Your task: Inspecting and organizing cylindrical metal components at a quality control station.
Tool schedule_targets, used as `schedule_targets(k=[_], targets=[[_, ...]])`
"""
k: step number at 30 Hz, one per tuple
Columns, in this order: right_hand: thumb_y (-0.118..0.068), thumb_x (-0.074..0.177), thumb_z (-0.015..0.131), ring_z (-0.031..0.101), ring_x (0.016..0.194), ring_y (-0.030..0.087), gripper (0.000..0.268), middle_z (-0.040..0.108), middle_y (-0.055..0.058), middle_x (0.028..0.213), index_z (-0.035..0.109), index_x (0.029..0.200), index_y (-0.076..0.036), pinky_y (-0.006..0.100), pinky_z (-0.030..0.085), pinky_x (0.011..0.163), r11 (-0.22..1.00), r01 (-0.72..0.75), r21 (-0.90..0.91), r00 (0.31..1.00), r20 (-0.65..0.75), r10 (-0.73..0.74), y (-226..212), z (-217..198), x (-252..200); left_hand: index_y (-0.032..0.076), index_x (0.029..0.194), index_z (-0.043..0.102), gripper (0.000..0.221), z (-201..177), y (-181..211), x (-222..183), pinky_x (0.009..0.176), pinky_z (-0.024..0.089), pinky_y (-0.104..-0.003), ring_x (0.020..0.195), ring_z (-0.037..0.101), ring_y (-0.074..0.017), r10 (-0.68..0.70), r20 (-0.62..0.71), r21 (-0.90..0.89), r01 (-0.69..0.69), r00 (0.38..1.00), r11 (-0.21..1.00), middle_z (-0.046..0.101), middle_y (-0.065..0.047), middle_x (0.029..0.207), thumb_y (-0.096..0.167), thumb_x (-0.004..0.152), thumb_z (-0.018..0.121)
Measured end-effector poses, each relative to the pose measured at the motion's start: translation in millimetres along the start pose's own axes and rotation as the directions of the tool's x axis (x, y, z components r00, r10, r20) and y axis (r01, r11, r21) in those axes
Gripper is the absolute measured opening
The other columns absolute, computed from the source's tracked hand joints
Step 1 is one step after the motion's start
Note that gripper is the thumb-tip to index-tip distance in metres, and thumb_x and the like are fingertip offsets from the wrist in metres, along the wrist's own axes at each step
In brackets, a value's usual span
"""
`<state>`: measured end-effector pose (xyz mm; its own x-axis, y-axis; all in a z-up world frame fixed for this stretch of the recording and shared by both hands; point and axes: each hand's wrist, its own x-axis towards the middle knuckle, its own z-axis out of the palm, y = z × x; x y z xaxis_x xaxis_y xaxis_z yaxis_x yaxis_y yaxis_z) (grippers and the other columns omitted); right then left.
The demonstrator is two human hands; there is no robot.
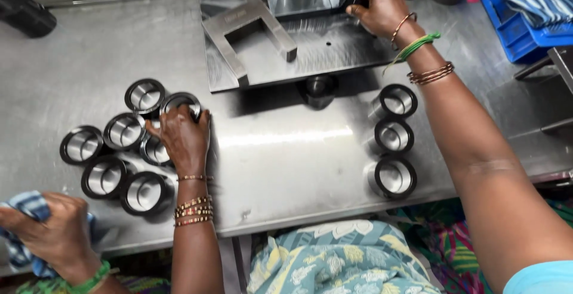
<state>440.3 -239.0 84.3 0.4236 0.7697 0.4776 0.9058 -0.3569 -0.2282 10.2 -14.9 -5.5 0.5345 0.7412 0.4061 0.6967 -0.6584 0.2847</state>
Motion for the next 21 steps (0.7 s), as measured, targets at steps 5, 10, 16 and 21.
schedule_targets(k=[5, 10, 16, 21], targets=[[-0.026, 0.093, 0.081, 0.064, 0.114, 0.037, 0.043, 0.069, 0.019, 0.119, 0.071, 0.121, 0.005, 0.045, 0.051, 0.099, 0.996, -0.066, -0.053, 0.998, 0.016, 0.067, 0.2, 8.6, 21.2, 0.006, 0.093, 0.075, 0.033, -1.0, 3.7, -0.1, 0.116, 0.022, -0.067, 0.109, 0.064, -0.0321, 0.006, 0.005, 0.071, -0.007, 1.000, 0.997, 0.073, -0.013, 0.102, 0.038, 0.089, 0.081], [-0.028, 0.093, 0.079, 0.061, 0.115, 0.036, 0.043, 0.067, 0.018, 0.118, 0.070, 0.121, 0.004, 0.047, 0.049, 0.098, 0.986, -0.148, -0.081, 0.987, 0.045, 0.152, 3.1, 20.0, 44.7, 0.007, 0.095, 0.075, 0.033, 5.2, 2.6, 0.9, 0.117, 0.020, -0.067, 0.112, 0.063, -0.0318, 0.023, -0.007, 0.104, -0.022, 1.000, 0.994, 0.074, -0.013, 0.107, 0.039, 0.089, 0.078], [-0.027, 0.092, 0.076, 0.062, 0.116, 0.037, 0.041, 0.066, 0.019, 0.125, 0.071, 0.121, 0.001, 0.048, 0.048, 0.100, 0.983, -0.171, -0.067, 0.984, 0.044, 0.175, 11.2, 28.6, 57.8, 0.007, 0.096, 0.077, 0.032, -2.0, 10.2, 2.4, 0.118, 0.021, -0.066, 0.111, 0.064, -0.0298, 0.000, 0.030, 0.129, -0.004, 1.000, 0.992, 0.075, -0.012, 0.104, 0.038, 0.090, 0.076], [-0.026, 0.094, 0.074, 0.060, 0.118, 0.037, 0.038, 0.066, 0.018, 0.126, 0.071, 0.120, 0.001, 0.049, 0.048, 0.101, 0.984, -0.159, -0.076, 0.987, 0.020, 0.161, 7.4, 28.2, 52.2, 0.007, 0.095, 0.077, 0.031, -1.1, 10.1, 0.7, 0.118, 0.023, -0.065, 0.109, 0.064, -0.0292, -0.012, 0.040, 0.138, 0.006, 0.999, 0.990, 0.074, -0.011, 0.103, 0.038, 0.091, 0.076]])
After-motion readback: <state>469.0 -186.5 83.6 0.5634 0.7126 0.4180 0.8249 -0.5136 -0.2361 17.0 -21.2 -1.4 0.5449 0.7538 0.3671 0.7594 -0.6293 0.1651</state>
